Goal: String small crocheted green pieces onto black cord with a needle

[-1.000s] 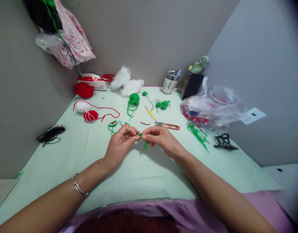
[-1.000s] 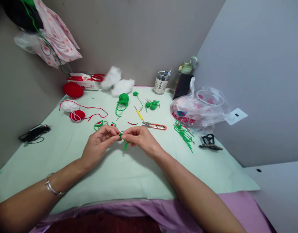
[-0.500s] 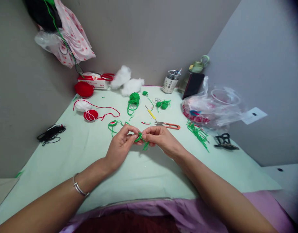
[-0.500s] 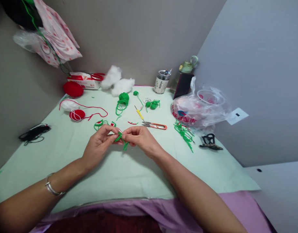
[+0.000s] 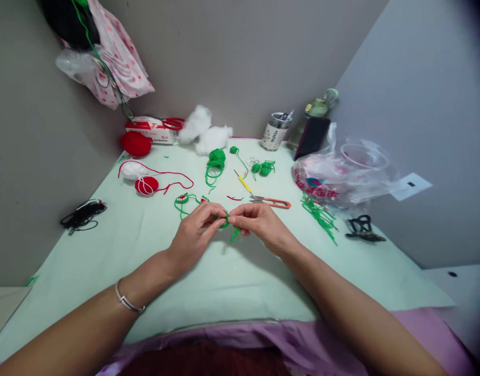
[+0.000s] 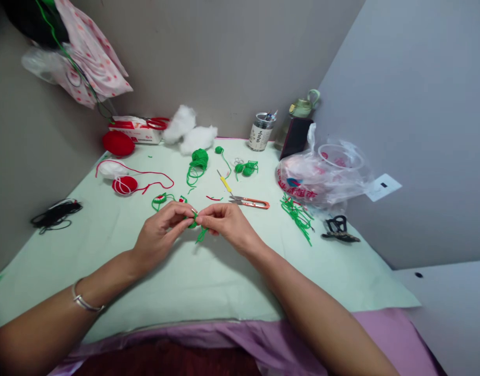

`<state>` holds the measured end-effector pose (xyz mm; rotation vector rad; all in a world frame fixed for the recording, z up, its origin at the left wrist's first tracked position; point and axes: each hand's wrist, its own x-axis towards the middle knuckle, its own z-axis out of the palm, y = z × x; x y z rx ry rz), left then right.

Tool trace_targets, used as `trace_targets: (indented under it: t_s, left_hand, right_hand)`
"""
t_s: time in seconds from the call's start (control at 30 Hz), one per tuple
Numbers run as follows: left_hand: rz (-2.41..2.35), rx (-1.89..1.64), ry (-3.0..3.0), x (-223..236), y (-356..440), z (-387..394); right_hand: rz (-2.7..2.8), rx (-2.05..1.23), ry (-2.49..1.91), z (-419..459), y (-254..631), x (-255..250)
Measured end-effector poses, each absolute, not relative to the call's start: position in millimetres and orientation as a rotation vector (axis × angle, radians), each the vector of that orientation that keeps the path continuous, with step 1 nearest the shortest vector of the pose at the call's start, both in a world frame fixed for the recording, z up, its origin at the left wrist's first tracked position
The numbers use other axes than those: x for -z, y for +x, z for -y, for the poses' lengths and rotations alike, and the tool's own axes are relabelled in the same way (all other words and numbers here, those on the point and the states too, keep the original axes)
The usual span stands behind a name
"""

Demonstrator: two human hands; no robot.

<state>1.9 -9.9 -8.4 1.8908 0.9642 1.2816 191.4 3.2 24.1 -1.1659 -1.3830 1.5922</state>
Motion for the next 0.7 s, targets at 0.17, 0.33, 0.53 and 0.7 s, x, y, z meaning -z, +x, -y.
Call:
trace_targets:
  t_s: [0.17, 0.33, 0.53, 0.7]
  left_hand:
    - [-1.006, -1.282, 2.214, 6.2, -1.7, 10.0]
    - [-1.015, -1.274, 2.168, 0.5, 2.0, 13.7]
    - [-0.947, -1.296, 1.891, -3.1, 4.4, 16.2]
    - [-0.946, -1.283, 1.844, -2.3, 3.9, 15.9]
  right_hand:
    - [1.4, -1.563, -1.208, -2.0, 188.5, -25.9]
    - [1.432, -1.562, -1.202, -1.8, 188.0, -23.2]
    - [1.454, -1.541, -1.15, -6.9, 194.1, -23.1]
    - [1.536, -1.523, -1.122, -6.7, 195.3, -23.7]
